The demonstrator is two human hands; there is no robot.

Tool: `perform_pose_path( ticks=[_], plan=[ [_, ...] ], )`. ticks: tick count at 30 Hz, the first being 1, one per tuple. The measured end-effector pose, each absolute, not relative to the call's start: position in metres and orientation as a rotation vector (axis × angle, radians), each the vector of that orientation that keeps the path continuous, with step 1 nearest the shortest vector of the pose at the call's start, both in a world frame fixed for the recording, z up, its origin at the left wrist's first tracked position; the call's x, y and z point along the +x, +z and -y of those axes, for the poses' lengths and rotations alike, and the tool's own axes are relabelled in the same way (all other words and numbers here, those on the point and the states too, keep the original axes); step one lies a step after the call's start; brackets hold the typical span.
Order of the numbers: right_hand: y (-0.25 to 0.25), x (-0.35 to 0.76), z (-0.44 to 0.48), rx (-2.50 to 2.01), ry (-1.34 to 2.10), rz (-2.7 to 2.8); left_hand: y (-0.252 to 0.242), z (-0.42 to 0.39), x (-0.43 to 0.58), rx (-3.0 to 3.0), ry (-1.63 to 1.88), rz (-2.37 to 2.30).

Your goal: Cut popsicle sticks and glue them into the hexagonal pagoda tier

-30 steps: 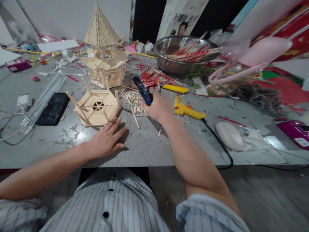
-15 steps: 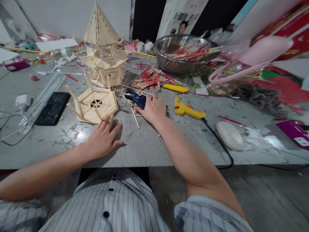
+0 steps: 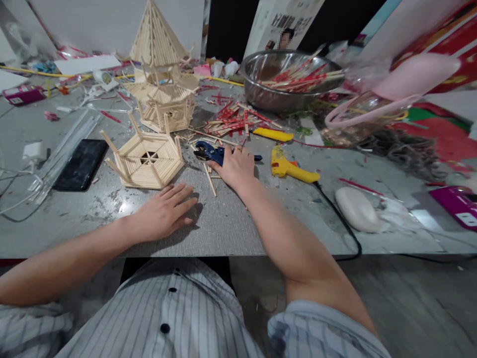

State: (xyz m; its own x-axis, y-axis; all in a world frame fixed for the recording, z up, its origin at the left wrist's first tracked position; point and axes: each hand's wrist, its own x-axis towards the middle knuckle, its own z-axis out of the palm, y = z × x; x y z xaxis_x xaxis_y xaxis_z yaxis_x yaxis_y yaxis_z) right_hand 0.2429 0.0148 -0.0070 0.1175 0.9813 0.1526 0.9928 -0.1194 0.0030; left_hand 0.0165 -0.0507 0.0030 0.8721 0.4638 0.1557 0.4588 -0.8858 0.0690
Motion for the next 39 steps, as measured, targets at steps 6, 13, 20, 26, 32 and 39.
perform_pose_path(
  ticks=[6, 13, 20, 26, 32, 39],
  plan=[
    [-0.005, 0.243, -0.016, -2.289, -0.105, 2.023, 0.003, 0.047, 0.018, 3.024, 0.320, -0.471],
    [-0.001, 0.246, -0.016, -2.246, -0.144, 1.927, 0.006, 0.042, 0.015, 3.011, 0.281, -0.519],
    [0.018, 0.255, -0.005, -2.075, -0.320, 1.880, 0.006, 0.040, 0.014, 2.950, 0.321, -0.530],
    [0.018, 0.266, -0.005, -2.116, -0.494, 1.792, 0.007, 0.043, 0.016, 2.943, 0.264, -0.411],
    [0.000, 0.263, -0.023, -2.220, -0.365, 1.870, 0.006, 0.042, 0.016, 2.925, 0.201, -0.369],
    [0.011, 0.248, -0.042, -2.167, -0.315, 2.019, 0.006, 0.037, 0.013, 2.923, 0.273, -0.439]
  ],
)
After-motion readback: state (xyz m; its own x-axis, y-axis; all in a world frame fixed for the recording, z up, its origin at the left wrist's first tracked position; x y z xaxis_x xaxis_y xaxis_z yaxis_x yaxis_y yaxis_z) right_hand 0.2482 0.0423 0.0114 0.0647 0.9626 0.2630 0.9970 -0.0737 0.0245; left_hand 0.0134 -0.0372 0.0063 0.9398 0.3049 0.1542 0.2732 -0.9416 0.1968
